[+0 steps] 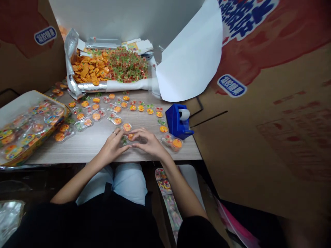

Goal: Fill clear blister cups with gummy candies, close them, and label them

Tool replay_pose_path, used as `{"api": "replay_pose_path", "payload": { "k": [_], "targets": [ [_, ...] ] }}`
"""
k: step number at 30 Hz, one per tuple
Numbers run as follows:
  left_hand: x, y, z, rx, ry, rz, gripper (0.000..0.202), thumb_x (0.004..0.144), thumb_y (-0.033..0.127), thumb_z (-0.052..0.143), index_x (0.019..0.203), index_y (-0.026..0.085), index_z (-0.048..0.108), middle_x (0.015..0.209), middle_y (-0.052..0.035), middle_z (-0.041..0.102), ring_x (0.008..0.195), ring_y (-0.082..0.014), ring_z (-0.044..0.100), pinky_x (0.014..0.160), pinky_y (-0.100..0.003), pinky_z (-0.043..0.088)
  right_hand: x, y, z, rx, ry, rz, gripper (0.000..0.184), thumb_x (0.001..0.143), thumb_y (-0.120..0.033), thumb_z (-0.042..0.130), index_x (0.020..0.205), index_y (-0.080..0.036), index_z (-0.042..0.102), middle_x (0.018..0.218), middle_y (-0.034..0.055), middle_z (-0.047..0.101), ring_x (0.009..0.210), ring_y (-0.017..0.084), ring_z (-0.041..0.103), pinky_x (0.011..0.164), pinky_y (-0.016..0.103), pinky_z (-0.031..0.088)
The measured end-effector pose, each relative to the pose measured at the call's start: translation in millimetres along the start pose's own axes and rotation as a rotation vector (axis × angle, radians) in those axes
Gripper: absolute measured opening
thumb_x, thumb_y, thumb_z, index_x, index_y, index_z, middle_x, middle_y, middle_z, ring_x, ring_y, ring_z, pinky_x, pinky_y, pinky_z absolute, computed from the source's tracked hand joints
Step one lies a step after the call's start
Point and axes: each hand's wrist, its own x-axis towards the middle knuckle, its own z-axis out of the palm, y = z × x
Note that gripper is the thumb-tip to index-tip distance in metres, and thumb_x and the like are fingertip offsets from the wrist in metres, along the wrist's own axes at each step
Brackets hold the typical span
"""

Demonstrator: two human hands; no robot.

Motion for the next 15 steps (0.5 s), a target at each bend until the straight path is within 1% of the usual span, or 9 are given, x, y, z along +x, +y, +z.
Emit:
{"api": "replay_pose_path", "payload": {
  "k": [1, 3, 5, 6, 8, 10, 13, 15],
  "targets": [
    [-3.2, -1.2, 1.8, 0.081, 0.014, -0.022, 0.032, 0.082, 0.026, 0.069, 0.11, 0.018, 0.056, 0.109, -0.0089, 0.06, 0.103, -0.024, 0.059, 0.086, -0.037, 0.049, 2.2, 2.7, 1.3, -0.022, -0.013, -0.01, 0.006, 0.083, -0.026, 0.069, 0.083, -0.02, 0.066, 0.113, 0.0096, 0.07, 0.109, 0.023, 0.062, 0.097, 0.046, 0.047],
    [-8.7, -3.0, 6.5, 0.248, 0.04, -0.077, 0.03, 0.082, 0.027, 0.069, 0.11, 0.019, 0.059, 0.114, -0.0102, 0.06, 0.107, -0.0271, 0.056, 0.087, -0.04, 0.048, 5.0, 8.0, 5.0, -0.072, -0.037, -0.046, 0.003, 0.084, -0.022, 0.065, 0.085, -0.02, 0.066, 0.118, 0.0111, 0.069, 0.113, 0.024, 0.06, 0.098, 0.047, 0.047],
    [-13.0, -3.6, 12.1, 0.373, 0.059, -0.103, 0.025, 0.084, 0.028, 0.067, 0.107, 0.02, 0.062, 0.114, -0.0108, 0.061, 0.107, -0.0286, 0.055, 0.084, -0.042, 0.048, 3.9, 12.0, 9.3, -0.137, -0.052, -0.082, 0.008, 0.084, -0.018, 0.061, 0.091, -0.019, 0.066, 0.123, 0.0119, 0.067, 0.119, 0.024, 0.058, 0.101, 0.048, 0.045],
    [-14.8, -3.4, 14.8, 0.409, 0.066, -0.093, 0.023, 0.085, 0.029, 0.066, 0.106, 0.02, 0.063, 0.114, -0.0111, 0.062, 0.106, -0.0287, 0.055, 0.083, -0.042, 0.048, 1.6, 13.1, 11.3, -0.184, -0.057, -0.095, 0.011, 0.085, -0.017, 0.058, 0.093, -0.019, 0.066, 0.126, 0.0119, 0.066, 0.122, 0.024, 0.056, 0.103, 0.049, 0.043],
    [-18.1, -2.7, 18.9, 0.443, 0.072, -0.037, 0.02, 0.087, 0.028, 0.063, 0.104, 0.018, 0.064, 0.114, -0.0116, 0.062, 0.105, -0.0276, 0.054, 0.084, -0.041, 0.05, -5.0, 13.3, 14.6, -0.295, -0.073, -0.101, 0.016, 0.088, -0.017, 0.052, 0.098, -0.019, 0.065, 0.132, 0.0118, 0.063, 0.129, 0.025, 0.052, 0.109, 0.053, 0.037],
    [-21.5, -2.1, 20.6, 0.447, 0.085, 0.037, 0.016, 0.089, 0.025, 0.06, 0.102, 0.016, 0.064, 0.117, -0.0132, 0.06, 0.107, -0.0264, 0.053, 0.087, -0.04, 0.051, -11.6, 11.1, 17.5, -0.391, -0.11, -0.084, 0.023, 0.093, -0.016, 0.045, 0.104, -0.019, 0.065, 0.137, 0.0121, 0.059, 0.135, 0.024, 0.047, 0.112, 0.055, 0.032],
    [-26.9, -3.4, 19.1, 0.439, 0.124, 0.105, 0.015, 0.091, 0.021, 0.056, 0.1, 0.013, 0.064, 0.119, -0.0152, 0.059, 0.107, -0.0249, 0.053, 0.09, -0.038, 0.053, -16.0, 6.6, 21.4, -0.456, -0.162, -0.067, 0.033, 0.094, -0.012, 0.037, 0.116, -0.017, 0.062, 0.142, 0.0132, 0.054, 0.139, 0.023, 0.041, 0.114, 0.052, 0.032],
    [-29.4, -5.8, 17.3, 0.422, 0.139, 0.113, 0.016, 0.091, 0.023, 0.057, 0.1, 0.013, 0.064, 0.117, -0.0151, 0.06, 0.106, -0.0247, 0.055, 0.09, -0.038, 0.054, -14.5, 5.2, 23.4, -0.458, -0.173, -0.079, 0.035, 0.093, -0.01, 0.036, 0.118, -0.015, 0.06, 0.144, 0.0136, 0.052, 0.141, 0.022, 0.039, 0.115, 0.051, 0.032]
  ]
}}
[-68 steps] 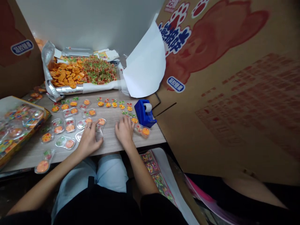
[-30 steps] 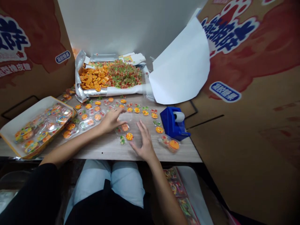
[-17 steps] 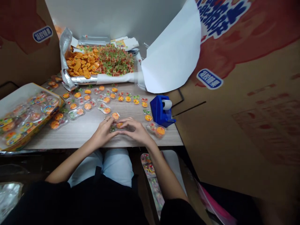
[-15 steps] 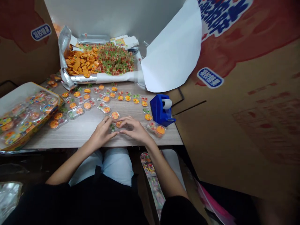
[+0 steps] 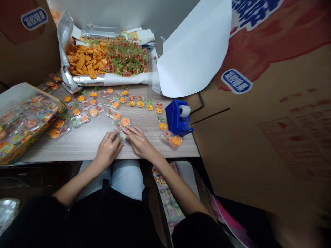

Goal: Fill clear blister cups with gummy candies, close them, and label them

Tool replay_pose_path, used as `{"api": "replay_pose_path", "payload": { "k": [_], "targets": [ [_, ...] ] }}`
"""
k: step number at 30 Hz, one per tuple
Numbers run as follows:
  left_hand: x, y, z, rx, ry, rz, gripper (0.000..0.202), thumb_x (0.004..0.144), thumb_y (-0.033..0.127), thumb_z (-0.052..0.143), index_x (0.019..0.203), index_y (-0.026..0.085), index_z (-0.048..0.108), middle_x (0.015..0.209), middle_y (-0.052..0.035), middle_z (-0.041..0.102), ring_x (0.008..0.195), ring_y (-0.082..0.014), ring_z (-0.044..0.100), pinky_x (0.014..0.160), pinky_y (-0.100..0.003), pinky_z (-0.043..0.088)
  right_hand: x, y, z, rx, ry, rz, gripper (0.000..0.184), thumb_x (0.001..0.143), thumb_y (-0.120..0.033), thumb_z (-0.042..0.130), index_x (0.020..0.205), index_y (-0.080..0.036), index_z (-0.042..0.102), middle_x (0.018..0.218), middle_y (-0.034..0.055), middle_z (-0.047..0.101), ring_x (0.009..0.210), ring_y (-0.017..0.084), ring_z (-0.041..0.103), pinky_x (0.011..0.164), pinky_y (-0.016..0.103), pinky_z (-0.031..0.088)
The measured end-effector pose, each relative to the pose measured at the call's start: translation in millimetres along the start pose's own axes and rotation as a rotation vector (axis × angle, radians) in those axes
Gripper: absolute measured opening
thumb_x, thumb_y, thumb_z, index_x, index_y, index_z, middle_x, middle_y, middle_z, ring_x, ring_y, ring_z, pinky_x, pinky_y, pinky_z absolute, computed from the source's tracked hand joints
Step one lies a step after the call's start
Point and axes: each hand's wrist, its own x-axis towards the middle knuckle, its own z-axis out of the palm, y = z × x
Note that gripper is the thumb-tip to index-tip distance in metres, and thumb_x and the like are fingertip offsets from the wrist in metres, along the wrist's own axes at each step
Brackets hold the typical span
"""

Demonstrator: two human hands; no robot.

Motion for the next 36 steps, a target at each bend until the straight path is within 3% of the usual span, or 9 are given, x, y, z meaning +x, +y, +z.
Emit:
{"api": "replay_pose_path", "payload": {
  "k": [9, 13, 18, 22, 25, 28, 31, 34, 36],
  "targets": [
    [14.0, 1.7, 7.6, -0.014, -0.09, -0.152, 0.015, 0.092, 0.021, 0.053, 0.098, 0.015, 0.065, 0.118, -0.0136, 0.063, 0.109, -0.0251, 0.054, 0.096, -0.041, 0.051, 10.7, 3.9, 0.7, -0.066, -0.093, 0.064, 0.055, 0.087, -0.003, 0.03, 0.14, -0.008, 0.044, 0.153, 0.0159, 0.039, 0.147, 0.021, 0.027, 0.12, 0.052, 0.021],
    [18.7, 1.3, 1.5, -0.027, -0.186, -0.127, 0.018, 0.093, 0.021, 0.05, 0.1, 0.014, 0.065, 0.123, -0.0134, 0.061, 0.112, -0.0246, 0.053, 0.096, -0.04, 0.05, 5.0, -3.8, -3.2, -0.16, -0.207, 0.098, 0.054, 0.096, -0.025, 0.037, 0.148, -0.011, 0.035, 0.157, 0.0156, 0.029, 0.149, 0.025, 0.021, 0.12, 0.055, 0.017],
    [24.8, -2.3, -10.7, -0.086, -0.372, -0.1, 0.009, 0.089, 0.019, 0.056, 0.089, 0.016, 0.065, 0.107, -0.0104, 0.064, 0.1, -0.0229, 0.057, 0.089, -0.037, 0.05, -13.8, -20.9, -3.5, -0.153, -0.287, 0.122, 0.078, 0.092, -0.055, 0.046, 0.153, -0.012, 0.025, 0.16, 0.0181, 0.021, 0.15, 0.03, 0.013, 0.119, 0.057, 0.016],
    [29.2, 4.5, -20.4, -0.042, -0.474, -0.07, 0.01, 0.085, 0.016, 0.058, 0.094, 0.015, 0.061, 0.098, -0.0094, 0.061, 0.095, -0.0242, 0.056, 0.085, -0.037, 0.05, -27.7, -28.7, -0.4, -0.016, -0.22, 0.147, 0.086, 0.091, -0.056, 0.046, 0.155, -0.009, 0.012, 0.16, 0.0209, 0.017, 0.151, 0.029, 0.01, 0.12, 0.056, 0.016],
    [21.9, 7.9, -28.4, 0.018, -0.445, -0.113, 0.022, 0.081, 0.017, 0.061, 0.103, 0.015, 0.058, 0.101, -0.0107, 0.058, 0.097, -0.0266, 0.055, 0.085, -0.039, 0.051, -25.8, -26.8, 0.7, 0.101, -0.107, 0.185, 0.074, 0.096, -0.04, 0.041, 0.156, -0.014, 0.007, 0.16, 0.0166, 0.021, 0.151, 0.024, 0.014, 0.12, 0.052, 0.019],
    [5.2, 5.0, -33.6, 0.059, -0.387, -0.187, 0.02, 0.078, 0.02, 0.064, 0.097, 0.017, 0.059, 0.104, -0.0109, 0.058, 0.097, -0.0276, 0.054, 0.082, -0.041, 0.051, -9.3, -18.2, -0.6, 0.056, 0.008, 0.254, 0.059, 0.095, -0.024, 0.038, 0.153, -0.018, 0.026, 0.159, 0.0145, 0.027, 0.15, 0.024, 0.017, 0.118, 0.054, 0.024],
    [-11.3, 0.6, -34.3, 0.044, -0.311, -0.195, 0.013, 0.078, 0.025, 0.068, 0.083, 0.02, 0.057, 0.108, -0.0094, 0.06, 0.098, -0.0269, 0.054, 0.079, -0.04, 0.051, 18.6, -2.7, -5.3, -0.097, 0.014, 0.253, 0.057, 0.088, -0.012, 0.039, 0.144, -0.02, 0.043, 0.158, 0.0144, 0.028, 0.15, 0.03, 0.017, 0.114, 0.06, 0.023],
    [-15.9, -7.2, -38.8, -0.003, -0.233, -0.182, 0.012, 0.079, 0.022, 0.067, 0.083, 0.02, 0.056, 0.103, -0.0074, 0.061, 0.095, -0.0235, 0.056, 0.078, -0.036, 0.052, 50.3, 15.7, -10.2, -0.199, -0.043, 0.18, 0.063, 0.081, -0.015, 0.051, 0.144, -0.02, 0.044, 0.159, 0.0153, 0.026, 0.148, 0.035, 0.018, 0.113, 0.064, 0.018],
    [-8.6, -21.6, -52.3, 0.022, -0.156, -0.196, 0.011, 0.08, 0.021, 0.065, 0.087, 0.02, 0.057, 0.1, -0.0068, 0.062, 0.095, -0.0226, 0.057, 0.08, -0.034, 0.051, 69.1, 25.7, -10.3, -0.205, -0.086, 0.12, 0.064, 0.08, -0.024, 0.058, 0.143, -0.02, 0.045, 0.156, 0.0161, 0.033, 0.145, 0.036, 0.025, 0.113, 0.064, 0.017]
  ]
}}
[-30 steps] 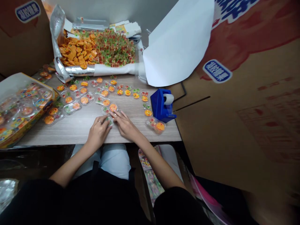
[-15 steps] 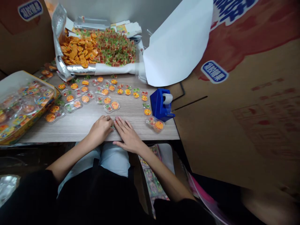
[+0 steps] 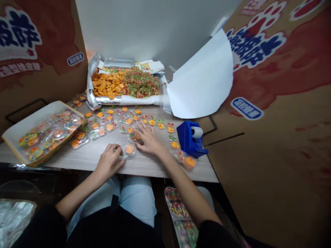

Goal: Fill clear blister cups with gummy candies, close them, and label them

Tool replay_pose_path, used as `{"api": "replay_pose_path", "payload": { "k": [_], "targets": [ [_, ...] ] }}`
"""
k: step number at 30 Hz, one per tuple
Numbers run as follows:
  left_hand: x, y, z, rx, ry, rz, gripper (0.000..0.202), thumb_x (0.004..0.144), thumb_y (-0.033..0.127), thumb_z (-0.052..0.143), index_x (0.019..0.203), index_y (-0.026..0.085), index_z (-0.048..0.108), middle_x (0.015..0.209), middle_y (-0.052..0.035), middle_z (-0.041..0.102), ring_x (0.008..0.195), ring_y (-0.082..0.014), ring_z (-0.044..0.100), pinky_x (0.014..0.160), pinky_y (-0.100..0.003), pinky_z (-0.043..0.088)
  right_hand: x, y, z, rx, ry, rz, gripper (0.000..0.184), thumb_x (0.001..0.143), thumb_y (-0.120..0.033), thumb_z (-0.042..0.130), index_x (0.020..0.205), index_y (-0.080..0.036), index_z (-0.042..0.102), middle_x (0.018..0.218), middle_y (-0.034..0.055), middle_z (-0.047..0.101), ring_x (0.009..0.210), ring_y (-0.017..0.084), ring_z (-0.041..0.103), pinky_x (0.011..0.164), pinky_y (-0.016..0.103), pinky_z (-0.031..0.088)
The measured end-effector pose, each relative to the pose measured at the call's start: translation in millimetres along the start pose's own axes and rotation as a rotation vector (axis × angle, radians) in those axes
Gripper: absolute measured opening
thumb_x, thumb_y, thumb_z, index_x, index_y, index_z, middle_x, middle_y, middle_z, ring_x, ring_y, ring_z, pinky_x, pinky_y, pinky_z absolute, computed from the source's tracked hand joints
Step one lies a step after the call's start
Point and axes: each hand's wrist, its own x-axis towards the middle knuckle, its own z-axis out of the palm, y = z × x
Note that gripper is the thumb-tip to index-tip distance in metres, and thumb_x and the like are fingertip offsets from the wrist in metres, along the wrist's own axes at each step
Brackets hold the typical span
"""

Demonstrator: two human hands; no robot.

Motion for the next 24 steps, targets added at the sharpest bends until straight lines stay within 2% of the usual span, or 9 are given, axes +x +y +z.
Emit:
{"api": "replay_pose_path", "payload": {
  "k": [4, 6, 8, 10, 12, 14, 17, 21, 24],
  "targets": [
    [37.7, -53.4, -64.0, 0.26, 0.154, -0.179, 0.015, 0.083, 0.031, 0.063, 0.092, 0.019, 0.06, 0.101, -0.01, 0.062, 0.098, -0.027, 0.057, 0.083, -0.037, 0.048, 26.0, 2.6, 8.7, 0.083, -0.004, -0.127, 0.053, 0.083, -0.031, 0.059, 0.134, -0.017, 0.055, 0.139, 0.0161, 0.056, 0.128, 0.031, 0.05, 0.109, 0.053, 0.032],
    [61.8, -87.2, -101.5, 0.42, 0.179, -0.334, 0.022, 0.086, 0.034, 0.059, 0.097, 0.016, 0.062, 0.103, -0.0139, 0.062, 0.101, -0.0303, 0.056, 0.084, -0.038, 0.047, 33.6, -2.0, 14.6, 0.122, 0.02, -0.166, 0.049, 0.081, -0.03, 0.06, 0.127, -0.015, 0.059, 0.131, 0.0156, 0.061, 0.12, 0.029, 0.055, 0.103, 0.048, 0.037],
    [83.6, -117.5, -130.6, 0.525, 0.144, -0.455, 0.029, 0.088, 0.037, 0.055, 0.101, 0.013, 0.062, 0.105, -0.0174, 0.062, 0.103, -0.033, 0.056, 0.084, -0.039, 0.045, 40.6, -9.3, 19.2, 0.134, 0.038, -0.184, 0.048, 0.08, -0.03, 0.062, 0.124, -0.012, 0.061, 0.126, 0.016, 0.064, 0.116, 0.03, 0.056, 0.099, 0.046, 0.04],
    [97.8, -138.3, -147.5, 0.571, 0.068, -0.53, 0.036, 0.09, 0.041, 0.051, 0.104, 0.011, 0.062, 0.106, -0.02, 0.062, 0.105, -0.0354, 0.056, 0.085, -0.041, 0.045, 49.3, -18.4, 21.9, 0.129, 0.055, -0.193, 0.049, 0.08, -0.031, 0.061, 0.125, -0.011, 0.06, 0.124, 0.0167, 0.064, 0.115, 0.03, 0.056, 0.097, 0.045, 0.041],
    [99.4, -146.9, -153.7, 0.571, 0.03, -0.552, 0.041, 0.09, 0.046, 0.05, 0.105, 0.011, 0.062, 0.112, -0.0213, 0.062, 0.108, -0.0372, 0.055, 0.087, -0.044, 0.044, 59.8, -28.7, 22.6, 0.113, 0.065, -0.202, 0.051, 0.083, -0.032, 0.059, 0.13, -0.011, 0.057, 0.123, 0.0167, 0.064, 0.114, 0.03, 0.056, 0.096, 0.044, 0.041],
    [86.4, -145.7, -154.1, 0.551, 0.053, -0.523, 0.042, 0.089, 0.048, 0.05, 0.108, 0.013, 0.062, 0.121, -0.0203, 0.059, 0.112, -0.037, 0.054, 0.09, -0.045, 0.044, 69.9, -38.5, 21.7, 0.085, 0.052, -0.204, 0.054, 0.084, -0.032, 0.057, 0.135, -0.012, 0.054, 0.121, 0.0164, 0.064, 0.114, 0.03, 0.055, 0.096, 0.044, 0.041],
    [44.9, -141.0, -152.5, 0.516, 0.057, -0.434, 0.041, 0.09, 0.048, 0.046, 0.112, 0.017, 0.061, 0.125, -0.0159, 0.058, 0.113, -0.033, 0.054, 0.094, -0.043, 0.043, 77.4, -47.6, 19.3, 0.016, -0.011, -0.196, 0.056, 0.085, -0.027, 0.053, 0.139, -0.013, 0.05, 0.12, 0.0162, 0.064, 0.112, 0.03, 0.055, 0.095, 0.044, 0.042],
    [-17.0, -156.3, -150.3, 0.496, -0.109, -0.419, 0.048, 0.091, 0.046, 0.037, 0.126, 0.018, 0.055, 0.133, -0.0163, 0.054, 0.119, -0.0314, 0.053, 0.099, -0.042, 0.041, 72.9, -48.3, 16.0, -0.087, -0.035, -0.182, 0.054, 0.083, -0.018, 0.05, 0.137, -0.016, 0.053, 0.139, 0.0189, 0.052, 0.127, 0.035, 0.046, 0.103, 0.054, 0.034],
    [-43.2, -175.9, -144.1, 0.487, -0.215, -0.476, 0.062, 0.089, 0.049, 0.039, 0.142, 0.018, 0.04, 0.144, -0.0196, 0.044, 0.132, -0.0356, 0.043, 0.104, -0.047, 0.037, 77.8, -58.4, 16.0, -0.088, 0.024, -0.148, 0.056, 0.083, -0.02, 0.051, 0.139, -0.017, 0.05, 0.153, 0.018, 0.037, 0.14, 0.037, 0.031, 0.11, 0.062, 0.021]
  ]
}}
